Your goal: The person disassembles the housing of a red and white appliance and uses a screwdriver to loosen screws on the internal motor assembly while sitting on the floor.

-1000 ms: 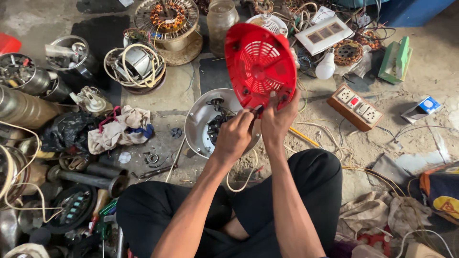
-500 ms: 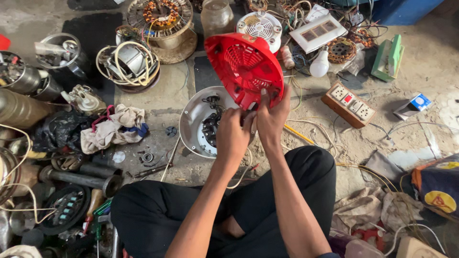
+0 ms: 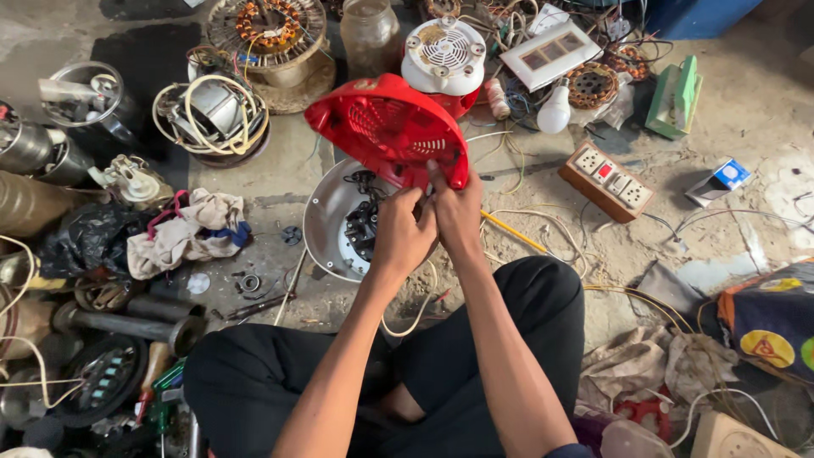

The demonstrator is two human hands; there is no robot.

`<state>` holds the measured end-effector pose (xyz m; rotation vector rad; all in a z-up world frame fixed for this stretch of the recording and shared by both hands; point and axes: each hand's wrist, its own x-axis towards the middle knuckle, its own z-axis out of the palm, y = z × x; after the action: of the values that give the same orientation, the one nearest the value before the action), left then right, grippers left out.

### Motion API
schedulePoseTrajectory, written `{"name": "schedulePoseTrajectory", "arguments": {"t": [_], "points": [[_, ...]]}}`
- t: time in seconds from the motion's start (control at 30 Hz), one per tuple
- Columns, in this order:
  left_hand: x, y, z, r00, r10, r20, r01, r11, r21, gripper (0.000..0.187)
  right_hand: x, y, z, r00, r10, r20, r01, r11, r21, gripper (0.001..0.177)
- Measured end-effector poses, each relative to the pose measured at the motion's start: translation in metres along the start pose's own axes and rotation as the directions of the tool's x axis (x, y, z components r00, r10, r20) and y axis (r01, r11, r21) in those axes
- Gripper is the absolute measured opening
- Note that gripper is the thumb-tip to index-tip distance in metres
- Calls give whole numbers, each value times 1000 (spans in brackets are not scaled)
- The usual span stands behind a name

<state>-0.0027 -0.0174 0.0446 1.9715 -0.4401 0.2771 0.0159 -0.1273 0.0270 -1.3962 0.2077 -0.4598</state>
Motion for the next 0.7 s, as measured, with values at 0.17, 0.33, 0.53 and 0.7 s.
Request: {"name": "schedulePoseTrajectory", "arguments": {"t": [0.17,0.33,0.53,0.7], "points": [[-12,14,-13,987,-16,-161,3,997,-81,14,-19,-13,29,987,-78,-138,91,992,89,20],[-5,10,-32,1000,-5,0,5,993,-116,14,-22,-18,31,991,-59,-121,67,996,62,22],[-6,3,-31,998,22,-53,-29,991,-133,10,-22,-22,33,976,-208,-71,213,973,83,24],[-12,-4,-27,993,-31,-118,5,977,-214,9,-31,-21,50,955,-72,-287,92,994,57,21]]}}
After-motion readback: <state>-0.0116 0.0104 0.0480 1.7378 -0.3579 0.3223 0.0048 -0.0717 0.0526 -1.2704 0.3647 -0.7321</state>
